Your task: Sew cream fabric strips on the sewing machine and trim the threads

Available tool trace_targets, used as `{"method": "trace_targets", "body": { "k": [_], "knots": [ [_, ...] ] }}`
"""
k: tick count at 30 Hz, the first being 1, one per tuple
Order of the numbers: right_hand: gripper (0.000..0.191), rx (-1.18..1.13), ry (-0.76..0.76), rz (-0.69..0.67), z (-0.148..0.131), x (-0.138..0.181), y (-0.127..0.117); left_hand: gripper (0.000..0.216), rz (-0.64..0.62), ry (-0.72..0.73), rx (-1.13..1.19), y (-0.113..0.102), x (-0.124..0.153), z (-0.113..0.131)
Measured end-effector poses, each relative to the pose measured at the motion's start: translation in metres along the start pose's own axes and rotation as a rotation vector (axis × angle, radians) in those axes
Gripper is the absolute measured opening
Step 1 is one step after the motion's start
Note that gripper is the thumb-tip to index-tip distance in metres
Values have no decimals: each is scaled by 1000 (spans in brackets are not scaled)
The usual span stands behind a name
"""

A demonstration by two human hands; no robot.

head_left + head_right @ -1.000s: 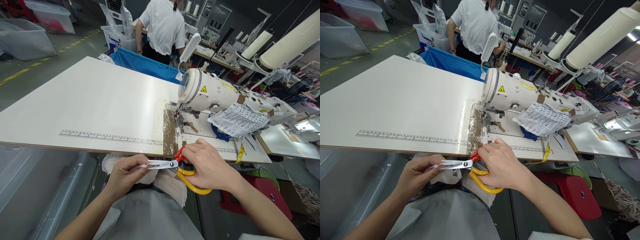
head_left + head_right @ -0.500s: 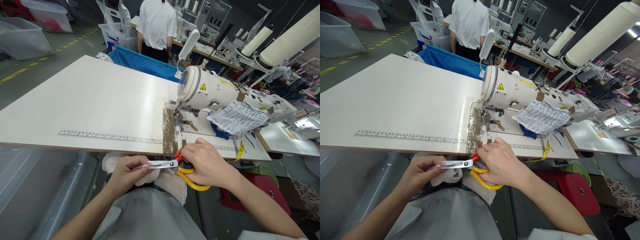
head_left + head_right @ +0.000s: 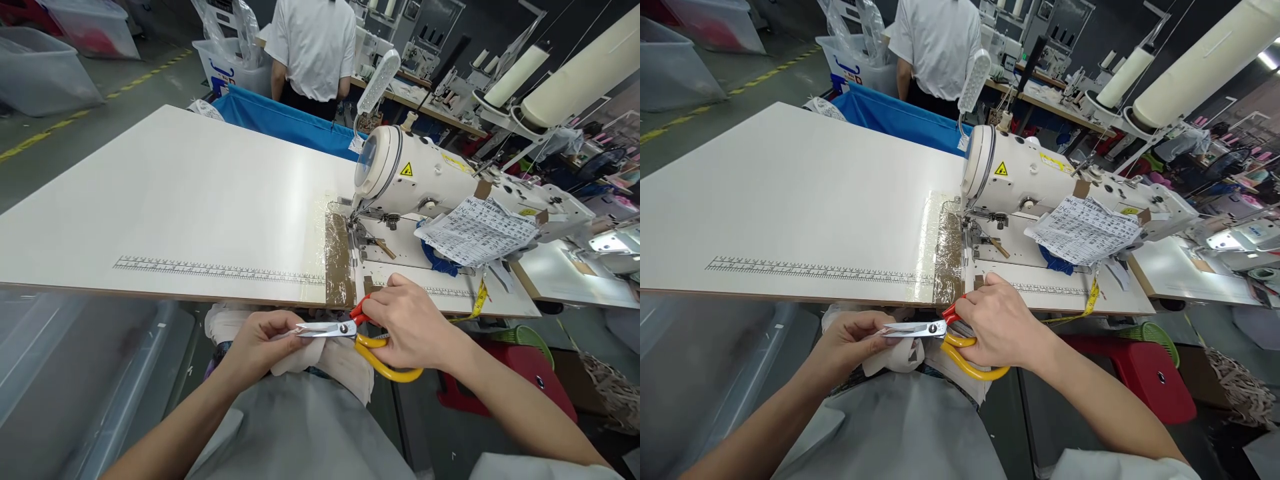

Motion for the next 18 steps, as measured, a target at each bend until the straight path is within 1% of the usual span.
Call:
{"method": "trace_targets", "body": {
  "k": [6,10,12,15,18],
  "knots": [
    [19,-36,10,-49,5,2,7,37,12,-35,11,-2,0,0],
    [21,-68,20,-91,4,-2,7,43,11,-49,46,-3,-2,0],
    [23,-57,20,-86,2,-7,7,44,-6,-72,67,-1,-2,-1],
    [25,-36,5,-59,-1,-13,7,41,-32,-120,87,2,-2,-5],
    [24,-21,-20,-25,-2,-17,8,41,-29,-146,123,2,-2,-9]
  ]
}}
Point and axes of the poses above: each hand's wrist, its own x-axis away from the middle knuckle, its own y-axis out of the palm, z = x × y, the point moved 4 cm from there along -x, towards the middle knuckle, and after that the axes turned 10 degrees about -z, right-handed, at the moved point
